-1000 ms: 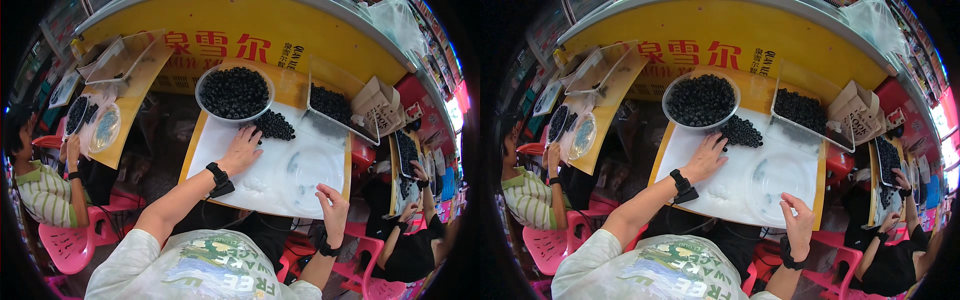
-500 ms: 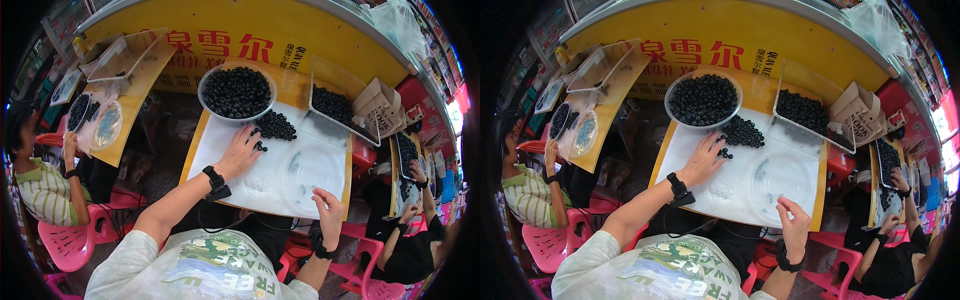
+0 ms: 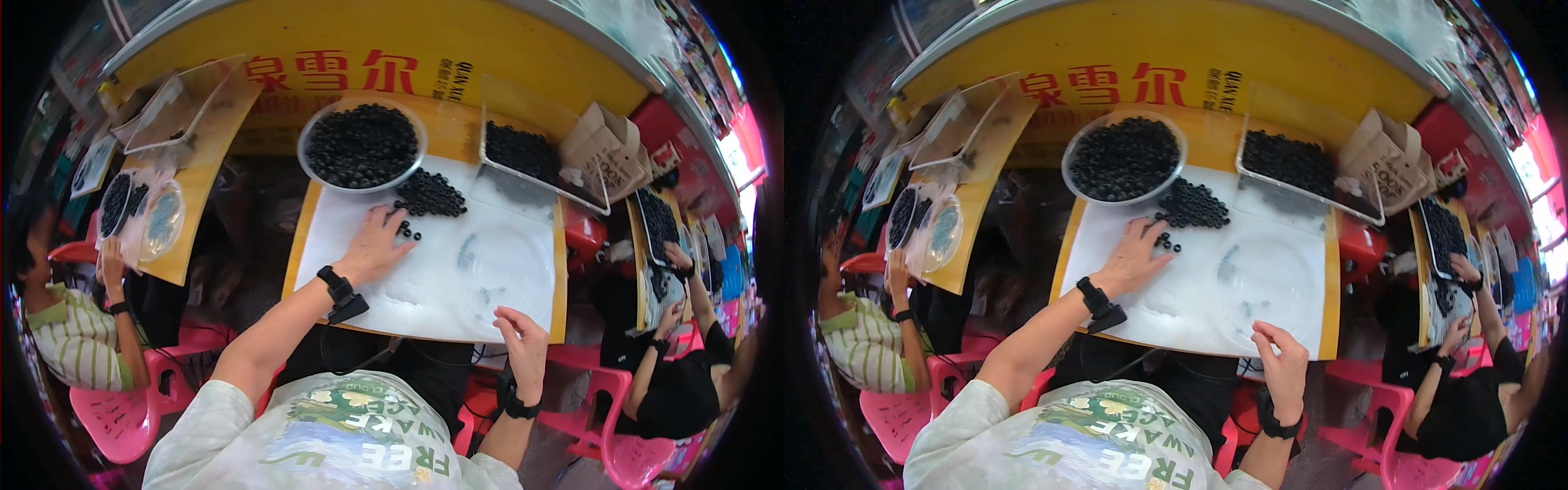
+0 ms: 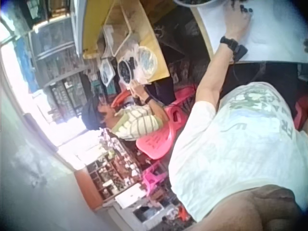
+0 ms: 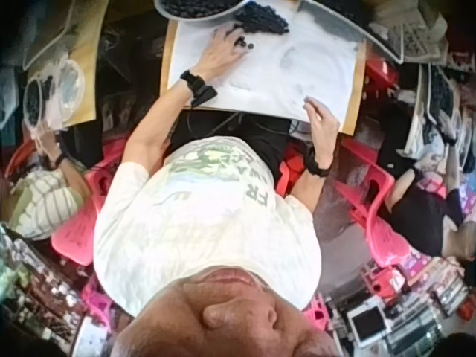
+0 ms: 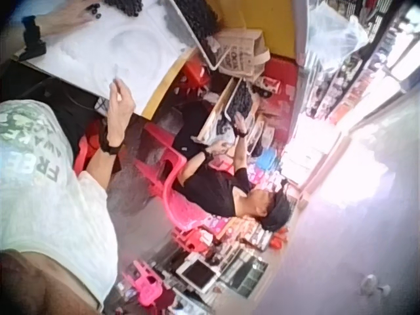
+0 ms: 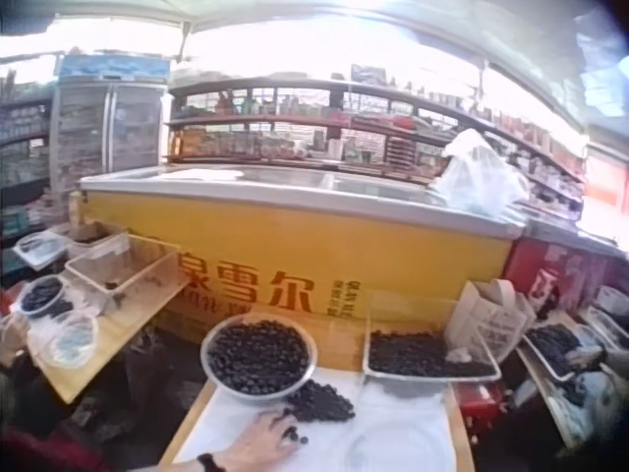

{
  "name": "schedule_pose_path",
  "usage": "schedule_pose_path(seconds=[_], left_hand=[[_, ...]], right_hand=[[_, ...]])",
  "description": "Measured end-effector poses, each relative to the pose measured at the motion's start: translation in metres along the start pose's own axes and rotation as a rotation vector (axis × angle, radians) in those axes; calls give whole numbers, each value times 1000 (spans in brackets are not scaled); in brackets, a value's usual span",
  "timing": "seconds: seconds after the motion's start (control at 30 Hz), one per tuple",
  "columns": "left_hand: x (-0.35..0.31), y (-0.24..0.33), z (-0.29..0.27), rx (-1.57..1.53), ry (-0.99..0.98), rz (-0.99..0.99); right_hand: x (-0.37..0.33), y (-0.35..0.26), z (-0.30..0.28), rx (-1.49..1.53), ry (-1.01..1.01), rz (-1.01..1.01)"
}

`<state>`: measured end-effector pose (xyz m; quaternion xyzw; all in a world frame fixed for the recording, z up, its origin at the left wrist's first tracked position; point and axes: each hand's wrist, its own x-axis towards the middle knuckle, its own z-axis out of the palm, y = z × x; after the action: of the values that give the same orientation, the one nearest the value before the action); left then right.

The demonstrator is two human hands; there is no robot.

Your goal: Inspecting and sorting small black beads into containers on a plastic tray.

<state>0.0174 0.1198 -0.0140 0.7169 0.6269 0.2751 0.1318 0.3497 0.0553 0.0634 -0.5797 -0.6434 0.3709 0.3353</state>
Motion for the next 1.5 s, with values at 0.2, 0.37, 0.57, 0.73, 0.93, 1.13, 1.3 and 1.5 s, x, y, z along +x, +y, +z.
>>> schedule_pose_path(seconds=[0.2, 0.37, 0.57, 0.73, 0.93, 1.13, 1.3, 1.5], left_hand=[[-9, 12, -3, -133, -6, 19], [-10, 13, -4, -134, 66, 140], [12, -2, 6, 28, 120, 80], [16, -2, 13, 119, 77, 70], [16, 10, 3, 8, 49, -45], [13, -6, 6, 81, 69, -50], [14, -4, 9, 117, 32, -92], [0, -5, 11, 103, 84, 17]], right_hand=[[19, 7, -2, -118, 38, -71], [38, 24, 1, -232, 78, -182], [58, 35, 6, -356, 74, -253], [58, 42, 9, -339, 55, -283], [55, 43, 7, -288, 57, -261], [64, 48, 7, -298, 40, -269], [62, 59, 7, -333, -3, -285], [55, 59, 7, -278, 44, -244]])
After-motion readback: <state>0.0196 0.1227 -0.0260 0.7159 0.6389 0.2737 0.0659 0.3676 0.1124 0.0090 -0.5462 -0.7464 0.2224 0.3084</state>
